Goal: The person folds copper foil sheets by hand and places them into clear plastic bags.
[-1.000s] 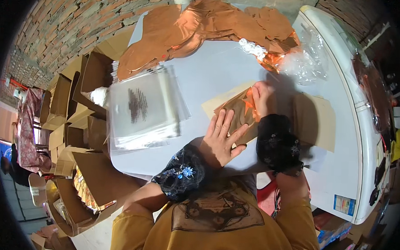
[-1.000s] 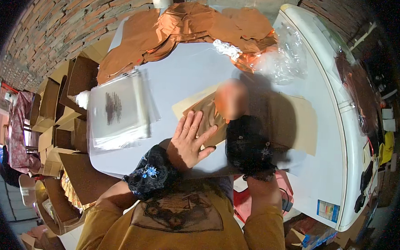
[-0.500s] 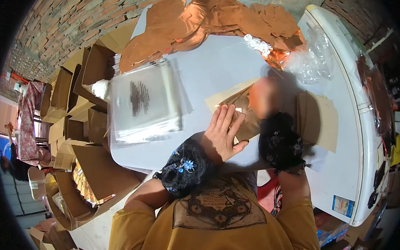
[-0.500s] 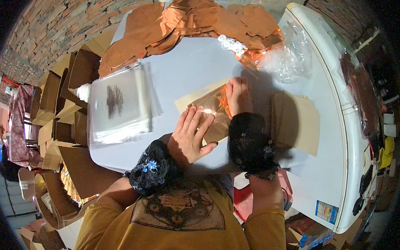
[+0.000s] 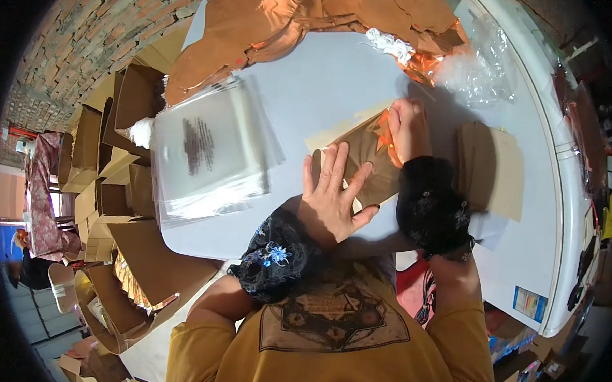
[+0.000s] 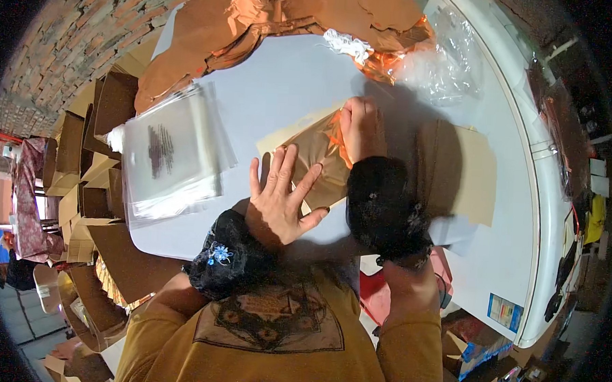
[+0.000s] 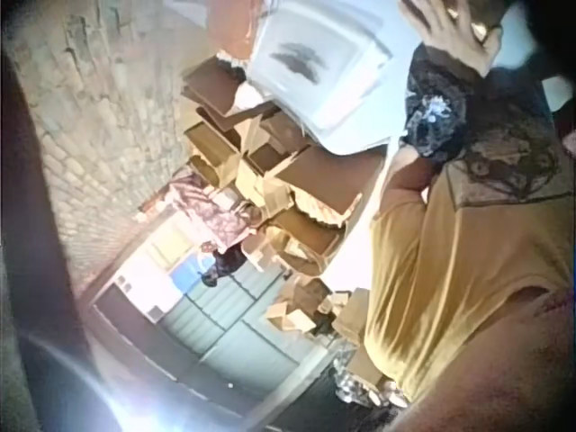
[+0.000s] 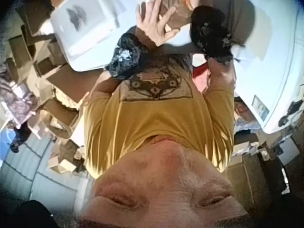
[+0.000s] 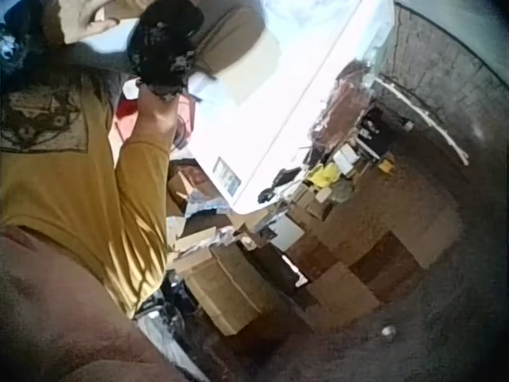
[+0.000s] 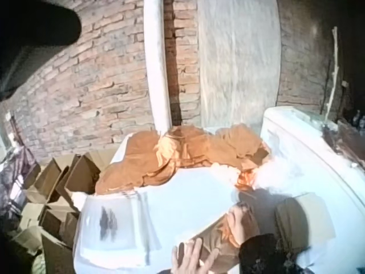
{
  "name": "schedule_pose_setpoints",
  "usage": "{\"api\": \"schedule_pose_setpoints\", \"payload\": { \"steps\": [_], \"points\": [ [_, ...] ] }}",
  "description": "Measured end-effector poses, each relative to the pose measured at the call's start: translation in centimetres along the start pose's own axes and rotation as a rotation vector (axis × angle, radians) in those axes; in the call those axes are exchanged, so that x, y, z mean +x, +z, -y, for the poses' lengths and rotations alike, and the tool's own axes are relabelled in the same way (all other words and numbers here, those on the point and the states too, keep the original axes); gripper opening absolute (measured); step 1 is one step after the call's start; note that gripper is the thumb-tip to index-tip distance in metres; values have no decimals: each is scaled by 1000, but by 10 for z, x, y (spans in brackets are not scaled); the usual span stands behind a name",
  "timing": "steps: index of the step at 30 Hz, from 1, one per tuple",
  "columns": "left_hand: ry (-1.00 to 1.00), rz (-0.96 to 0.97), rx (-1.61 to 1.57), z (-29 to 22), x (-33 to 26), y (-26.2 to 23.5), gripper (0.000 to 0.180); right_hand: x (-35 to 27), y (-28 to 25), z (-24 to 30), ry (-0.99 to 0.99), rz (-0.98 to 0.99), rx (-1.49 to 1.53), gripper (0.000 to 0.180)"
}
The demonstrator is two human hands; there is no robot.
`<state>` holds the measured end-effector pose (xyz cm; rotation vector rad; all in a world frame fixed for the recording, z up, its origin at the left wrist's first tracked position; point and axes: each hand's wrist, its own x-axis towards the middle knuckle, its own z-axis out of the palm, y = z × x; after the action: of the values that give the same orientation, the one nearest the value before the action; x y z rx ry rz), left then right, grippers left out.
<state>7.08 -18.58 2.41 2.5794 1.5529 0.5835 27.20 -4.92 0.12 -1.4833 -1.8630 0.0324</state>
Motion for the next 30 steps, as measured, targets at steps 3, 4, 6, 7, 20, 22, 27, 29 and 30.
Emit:
{"api": "schedule_pose_setpoints", "payload": {
  "steps": [3, 4, 6, 7, 20, 22, 27, 29, 30],
  "points": [
    [-20, 22, 14, 0, 1, 0, 78, -1, 6, -10, -24, -17, -6, 8],
    [-25, 21, 1, 0, 2, 0, 77, -2, 7, -12, -17, -5, -2, 8],
    [-44, 46, -12, 0, 5, -3, 76, -4, 10, -16, -154, -133, -42, 11],
    [-52, 58, -24, 0, 7, -5, 76, -4, 10, -16, -148, -124, -39, 11],
    [-30, -2, 6, 0, 2, -2, 70, -4, 5, -10, -11, -83, -66, 9],
    [-20, -11, 9, 0, 4, -5, 70, -4, 6, -13, -42, -102, -70, 9],
    [6, -18, 53, -1, 1, -5, 69, -2, 7, -24, -120, -125, 132, 12],
    [6, 13, 100, -1, 1, -6, 69, -4, 8, -26, -112, -124, 168, 12],
    [9, 7, 101, -1, 0, -7, 69, -5, 8, -26, -101, -120, 206, 12]
  ]
}}
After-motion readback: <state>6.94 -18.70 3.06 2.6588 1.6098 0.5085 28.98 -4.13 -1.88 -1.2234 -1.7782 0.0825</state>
